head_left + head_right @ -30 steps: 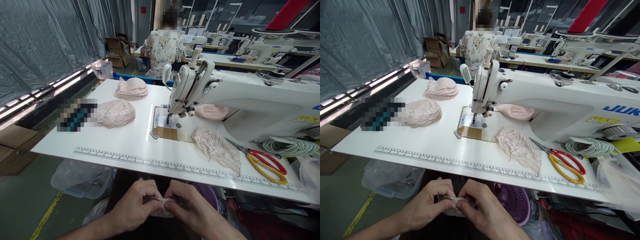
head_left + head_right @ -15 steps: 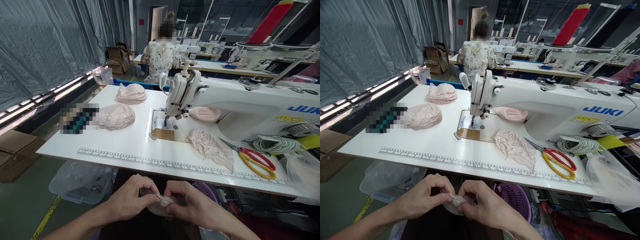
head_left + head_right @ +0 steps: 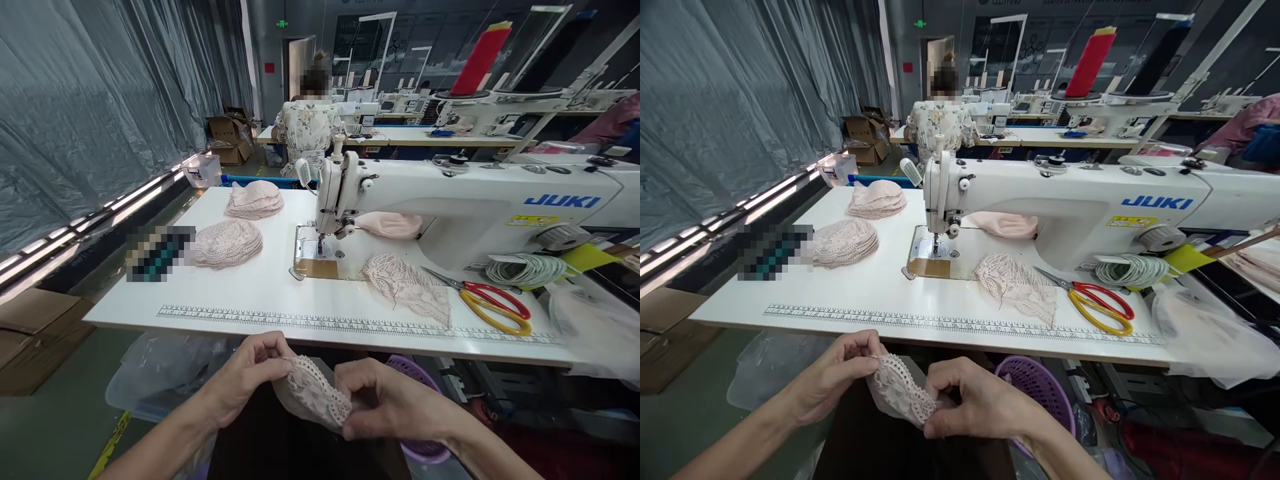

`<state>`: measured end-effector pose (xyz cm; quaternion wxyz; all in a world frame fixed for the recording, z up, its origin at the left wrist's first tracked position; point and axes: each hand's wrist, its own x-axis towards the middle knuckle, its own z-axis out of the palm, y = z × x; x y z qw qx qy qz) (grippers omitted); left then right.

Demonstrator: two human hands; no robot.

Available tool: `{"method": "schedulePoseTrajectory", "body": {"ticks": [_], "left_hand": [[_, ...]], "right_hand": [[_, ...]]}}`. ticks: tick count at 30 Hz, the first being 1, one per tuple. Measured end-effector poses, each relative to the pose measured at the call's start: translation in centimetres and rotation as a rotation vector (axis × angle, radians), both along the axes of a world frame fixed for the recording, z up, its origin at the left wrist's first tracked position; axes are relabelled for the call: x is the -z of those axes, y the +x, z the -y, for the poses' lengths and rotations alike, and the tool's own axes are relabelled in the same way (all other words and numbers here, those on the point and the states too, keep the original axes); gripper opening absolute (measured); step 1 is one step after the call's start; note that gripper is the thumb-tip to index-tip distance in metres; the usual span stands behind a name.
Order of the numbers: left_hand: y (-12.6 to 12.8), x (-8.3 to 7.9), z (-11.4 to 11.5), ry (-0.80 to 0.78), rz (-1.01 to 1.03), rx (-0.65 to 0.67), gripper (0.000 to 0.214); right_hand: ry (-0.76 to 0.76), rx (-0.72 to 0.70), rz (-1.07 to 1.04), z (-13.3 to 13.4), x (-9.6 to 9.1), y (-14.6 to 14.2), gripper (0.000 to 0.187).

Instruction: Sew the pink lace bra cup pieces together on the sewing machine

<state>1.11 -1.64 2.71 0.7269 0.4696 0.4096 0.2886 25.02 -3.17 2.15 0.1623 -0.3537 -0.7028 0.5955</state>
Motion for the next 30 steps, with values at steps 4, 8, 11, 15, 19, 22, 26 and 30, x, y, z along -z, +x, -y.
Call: {"method": "schedulePoseTrajectory", "body": {"ticks": [4, 8, 11, 15, 19, 22, 26, 30], "left_hand": [[-0.4, 0.8, -0.1, -0.021, 0.064, -0.010, 0.028], [-0.4, 0.9, -0.5, 0.001, 0.048, -0.003, 0.029], [-0.2, 0.6, -0.7, 0.020, 0.049, 0.032, 0.030], [0.0, 0.4, -0.8, 0.033, 0.035, 0.067, 0.031], [-0.1, 0.5, -1.1, 0.059, -0.014, 0.103, 0.031], [0.0, 0.4, -1.4, 0.074, -0.084, 0.098, 0.033], [0.3, 0.1, -1.6, 0.102, -0.121, 0.115, 0.032], [0.8, -0.1, -1.9, 0.121, -0.106, 0.117, 0.029]], "right_hand": [[-0.035, 0.017, -0.116, 0.5, 0.4, 0.8, 0.026], [-0.174, 0.027, -0.208, 1.3, 0.9, 1.0, 0.026], [-0.186, 0.099, -0.246, 1.8, 1.3, 0.7, 0.029], [-0.070, 0.203, -0.244, 2.0, 1.7, 0.1, 0.025], [-0.078, 0.242, -0.306, 1.9, 1.7, 0.0, 0.034], [-0.146, 0.217, -0.370, 1.8, 1.8, 0.2, 0.035], [-0.247, 0.200, -0.431, 1.4, 2.3, 0.1, 0.034], [-0.187, 0.248, -0.326, 0.8, 2.1, -0.2, 0.027]]}}
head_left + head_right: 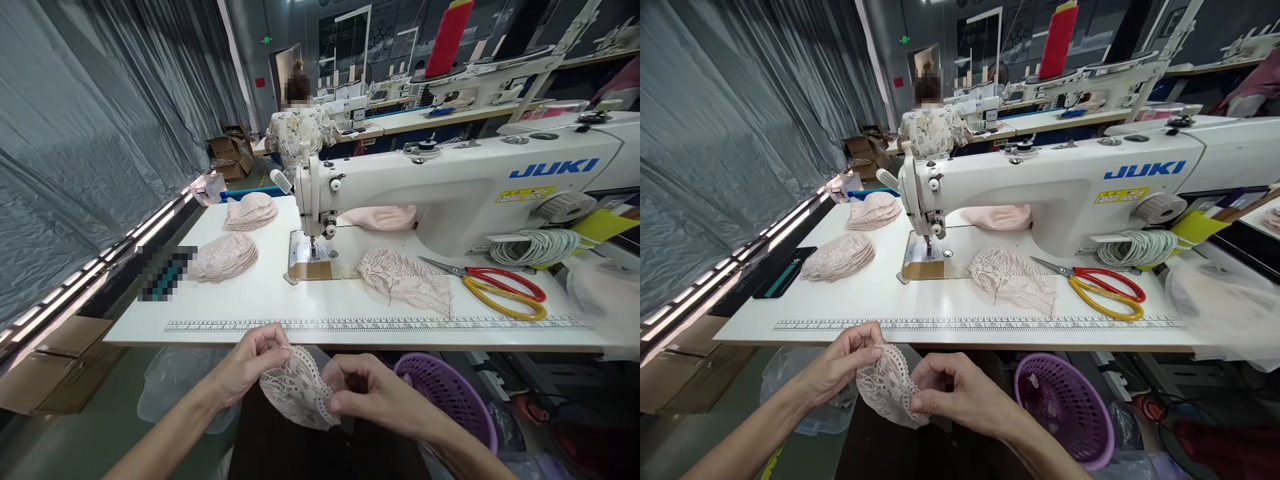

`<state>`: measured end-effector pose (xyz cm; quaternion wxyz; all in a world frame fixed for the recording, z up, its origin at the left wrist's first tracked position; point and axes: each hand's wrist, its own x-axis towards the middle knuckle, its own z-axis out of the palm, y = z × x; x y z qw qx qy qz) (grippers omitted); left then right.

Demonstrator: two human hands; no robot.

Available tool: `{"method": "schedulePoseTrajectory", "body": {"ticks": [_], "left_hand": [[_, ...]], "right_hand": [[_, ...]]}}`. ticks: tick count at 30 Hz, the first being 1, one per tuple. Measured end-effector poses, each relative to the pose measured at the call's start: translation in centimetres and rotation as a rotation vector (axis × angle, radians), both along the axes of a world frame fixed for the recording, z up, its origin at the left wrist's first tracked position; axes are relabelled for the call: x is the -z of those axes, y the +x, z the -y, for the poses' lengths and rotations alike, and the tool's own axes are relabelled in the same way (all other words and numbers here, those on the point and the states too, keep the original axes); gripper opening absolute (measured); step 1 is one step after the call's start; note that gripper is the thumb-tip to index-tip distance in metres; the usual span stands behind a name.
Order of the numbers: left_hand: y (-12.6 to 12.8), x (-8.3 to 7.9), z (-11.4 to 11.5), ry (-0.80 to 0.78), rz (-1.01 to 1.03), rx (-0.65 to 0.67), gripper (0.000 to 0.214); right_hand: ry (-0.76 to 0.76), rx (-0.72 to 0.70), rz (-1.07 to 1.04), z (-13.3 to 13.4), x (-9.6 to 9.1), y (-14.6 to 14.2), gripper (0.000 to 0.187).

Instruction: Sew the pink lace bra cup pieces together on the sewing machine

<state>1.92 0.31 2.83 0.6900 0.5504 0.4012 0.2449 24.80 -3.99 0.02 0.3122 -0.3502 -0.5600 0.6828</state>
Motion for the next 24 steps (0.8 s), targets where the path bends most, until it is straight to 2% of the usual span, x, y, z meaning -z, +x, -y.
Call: {"method": "schedulePoseTrajectory", "body": {"ticks": [4, 7, 9, 11, 14, 16, 17, 19, 21, 22, 24], "left_hand": [[0.2, -0.1, 0.0, 0.020, -0.012, -0.030, 0.030], [-0.2, -0.7, 0.1, 0.064, -0.060, -0.038, 0.031], [-0.9, -1.8, -0.3, 0.108, -0.117, -0.040, 0.031], [-1.8, -3.5, -1.7, 0.162, -0.193, -0.026, 0.030], [-2.5, -6.5, -6.0, 0.353, -0.400, 0.111, 0.026], [-1.9, -7.6, -10.0, 0.561, -0.625, 0.349, 0.024], [-1.3, -7.7, -12.2, 0.597, -0.658, 0.411, 0.019], [0.7, -7.0, -16.1, 0.640, -0.691, 0.498, 0.008], [3.0, -5.4, -19.0, 0.681, -0.714, 0.575, 0.003], [4.1, -4.6, -20.0, 0.702, -0.723, 0.606, 0.002], [5.6, -3.2, -21.1, 0.737, -0.735, 0.661, 0.003]], "right_hand": [[0.110, 0.095, 0.178, -0.1, -0.7, -0.4, 0.017], [0.152, 0.132, 0.228, -0.1, -1.3, -0.8, 0.016], [0.118, 0.128, 0.213, -0.4, -1.9, -1.5, 0.018], [0.067, 0.122, 0.173, -1.1, -2.6, -2.8, 0.022], [0.052, 0.126, 0.104, -3.0, -3.4, -5.4, 0.028], [0.055, 0.097, 0.127, -4.8, -3.4, -6.8, 0.028], [0.054, 0.069, 0.167, -5.8, -3.2, -7.1, 0.028], [0.040, 0.025, 0.277, -7.7, -2.5, -6.4, 0.027], [0.099, 0.062, 0.417, -9.2, -1.8, -4.2, 0.027], [0.191, 0.114, 0.500, -9.9, -1.6, -2.8, 0.028], [0.582, 0.244, 0.731, -11.1, -1.6, -0.3, 0.026]]}}
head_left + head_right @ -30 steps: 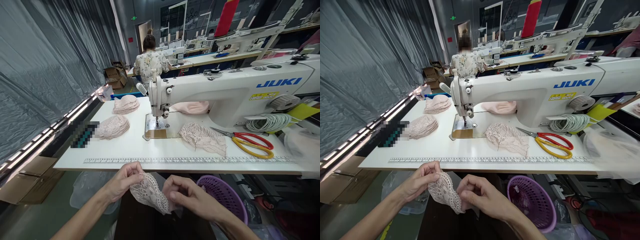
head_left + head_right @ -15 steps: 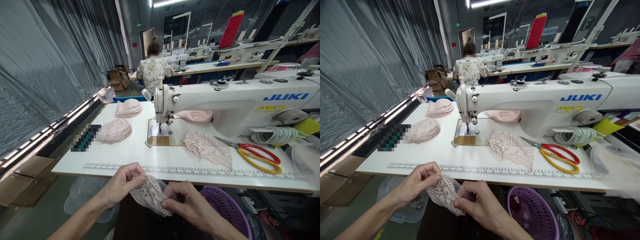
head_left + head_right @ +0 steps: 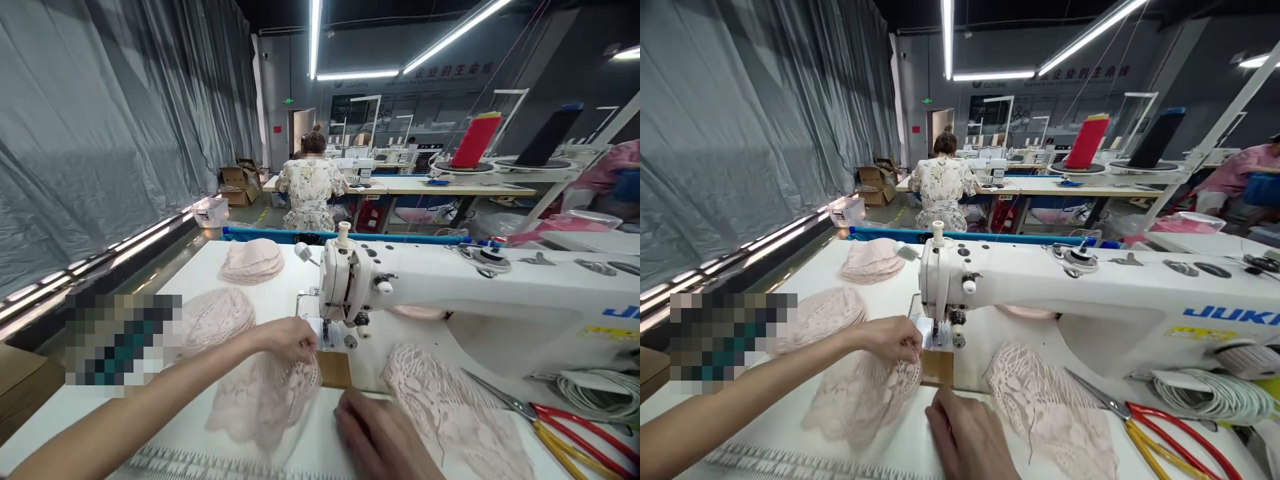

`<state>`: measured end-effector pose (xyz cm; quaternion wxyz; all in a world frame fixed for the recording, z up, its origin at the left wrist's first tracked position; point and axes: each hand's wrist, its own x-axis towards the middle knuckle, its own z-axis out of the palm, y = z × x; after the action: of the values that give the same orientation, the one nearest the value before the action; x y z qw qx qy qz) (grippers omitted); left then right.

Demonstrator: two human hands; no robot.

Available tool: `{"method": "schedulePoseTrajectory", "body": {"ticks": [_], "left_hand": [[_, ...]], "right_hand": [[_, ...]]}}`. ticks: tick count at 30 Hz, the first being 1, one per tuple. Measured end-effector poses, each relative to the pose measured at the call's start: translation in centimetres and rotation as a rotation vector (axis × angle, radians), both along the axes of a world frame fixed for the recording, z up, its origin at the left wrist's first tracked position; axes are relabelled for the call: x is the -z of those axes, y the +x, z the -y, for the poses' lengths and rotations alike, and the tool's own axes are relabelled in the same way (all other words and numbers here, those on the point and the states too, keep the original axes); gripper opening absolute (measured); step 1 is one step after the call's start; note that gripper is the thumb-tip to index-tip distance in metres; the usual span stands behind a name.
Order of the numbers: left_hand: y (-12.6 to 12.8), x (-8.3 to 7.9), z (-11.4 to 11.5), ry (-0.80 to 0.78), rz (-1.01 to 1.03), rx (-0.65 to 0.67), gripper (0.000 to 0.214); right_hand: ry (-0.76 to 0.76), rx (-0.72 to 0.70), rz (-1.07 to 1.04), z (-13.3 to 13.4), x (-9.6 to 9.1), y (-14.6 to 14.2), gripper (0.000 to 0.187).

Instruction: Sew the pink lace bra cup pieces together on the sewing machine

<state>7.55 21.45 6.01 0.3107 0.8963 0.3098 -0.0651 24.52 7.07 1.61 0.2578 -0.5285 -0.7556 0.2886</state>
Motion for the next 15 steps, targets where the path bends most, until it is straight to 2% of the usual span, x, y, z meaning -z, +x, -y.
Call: {"method": "schedulePoseTrajectory", "body": {"ticks": [2, 3, 5, 7, 11, 15], "left_hand": [[0.8, 0.7, -0.4, 0.012, -0.021, 0.046, 0.004], [1.0, 0.9, -0.5, 0.018, -0.031, 0.063, 0.004], [1.2, 0.8, -0.7, 0.035, -0.045, 0.088, 0.005], [1.3, 0.7, -0.9, 0.055, -0.055, 0.106, 0.007], [1.3, 1.0, -1.6, 0.142, -0.029, 0.116, 0.005], [1.0, 1.8, -1.1, 0.448, 0.119, -0.039, 0.008]], "right_hand": [[0.341, -0.069, 0.180, -1.3, -0.2, 1.6, 0.025], [0.458, -0.138, 0.225, -2.1, -0.3, 2.0, 0.026], [0.617, -0.266, 0.288, -3.6, -0.1, 2.2, 0.029], [0.742, -0.326, 0.327, -4.8, 0.5, 2.1, 0.032], [0.796, -0.307, 0.355, -5.5, 2.0, 2.0, 0.037], [0.744, -0.260, 0.362, -5.0, 2.4, 2.2, 0.036]]}}
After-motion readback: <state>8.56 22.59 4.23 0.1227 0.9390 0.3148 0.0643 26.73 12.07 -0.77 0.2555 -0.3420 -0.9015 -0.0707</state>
